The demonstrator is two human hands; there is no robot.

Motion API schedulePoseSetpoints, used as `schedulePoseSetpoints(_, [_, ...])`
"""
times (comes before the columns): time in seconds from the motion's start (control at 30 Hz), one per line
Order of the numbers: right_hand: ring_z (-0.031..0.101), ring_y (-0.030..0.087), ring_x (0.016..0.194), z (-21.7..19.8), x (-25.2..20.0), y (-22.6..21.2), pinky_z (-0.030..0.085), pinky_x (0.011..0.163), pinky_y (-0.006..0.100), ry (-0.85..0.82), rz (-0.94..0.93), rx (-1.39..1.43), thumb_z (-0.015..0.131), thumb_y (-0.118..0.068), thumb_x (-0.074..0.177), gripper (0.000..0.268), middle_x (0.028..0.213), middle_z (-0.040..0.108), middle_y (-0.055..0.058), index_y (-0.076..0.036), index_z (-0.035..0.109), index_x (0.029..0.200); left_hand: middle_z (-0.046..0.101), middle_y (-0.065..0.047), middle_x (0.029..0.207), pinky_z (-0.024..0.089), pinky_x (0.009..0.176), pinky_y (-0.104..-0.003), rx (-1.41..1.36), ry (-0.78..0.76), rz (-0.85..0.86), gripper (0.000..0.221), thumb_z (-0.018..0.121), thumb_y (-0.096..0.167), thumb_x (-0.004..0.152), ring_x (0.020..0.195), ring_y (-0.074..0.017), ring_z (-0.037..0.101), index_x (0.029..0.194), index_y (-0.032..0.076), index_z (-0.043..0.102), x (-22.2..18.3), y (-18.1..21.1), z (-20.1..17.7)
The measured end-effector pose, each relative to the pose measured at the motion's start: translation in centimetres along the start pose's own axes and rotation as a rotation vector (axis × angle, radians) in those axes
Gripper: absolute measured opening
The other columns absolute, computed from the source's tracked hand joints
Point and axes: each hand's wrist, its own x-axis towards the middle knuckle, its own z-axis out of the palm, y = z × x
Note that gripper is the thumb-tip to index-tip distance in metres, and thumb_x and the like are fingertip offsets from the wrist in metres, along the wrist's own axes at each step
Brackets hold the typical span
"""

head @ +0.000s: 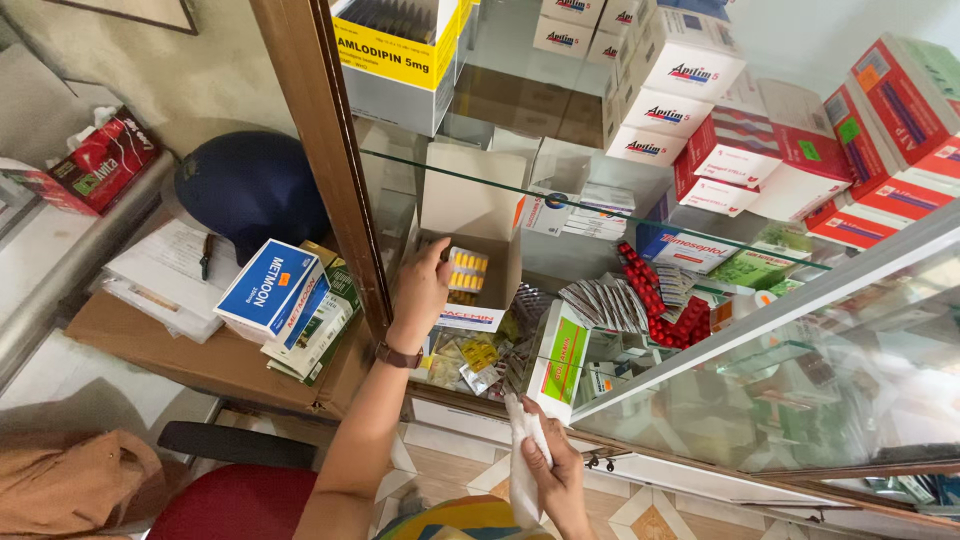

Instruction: The person wipes the glass shelves of a medicine cabinet using a white cloth. They repeatedly reach in to pick up blister packs and boxes, wipe them, and place them back on the shelves.

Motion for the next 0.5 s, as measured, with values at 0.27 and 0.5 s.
schedulePoseSetpoints(0.27, [0.054,0.015,0.091,-0.4,-0.1,0.2,0.043,0.086,0.027,0.018,0.02,-0.04,0.063,-0.014,0.098,0.047,0.096,0.062,0.004,-0.009,0.06,0.144,0.073,-0.024,0.092,0.055,0.078,-0.051,0.282,-0.363,-0.172,0.052,0.071,0.013,0.088,0.088,-0.0416,0.07,0.138,0.006,0.056,0.0,-4.9,3.6])
schedulePoseSetpoints(0.5, [0.056,0.015,0.095,-0.5,-0.1,0.6,0.044,0.089,0.028,0.027,-0.007,-0.065,0.063,-0.015,0.098,0.046,0.1,0.065,0.004,-0.008,0.06,0.143,0.073,-0.021,0.097,0.059,0.074,-0.051,0.461,-0.467,-0.172,0.058,0.068,0.011,0.086,0.088,-0.0399,0.072,0.143,0.008,0.054,0.1,-4.4,3.7])
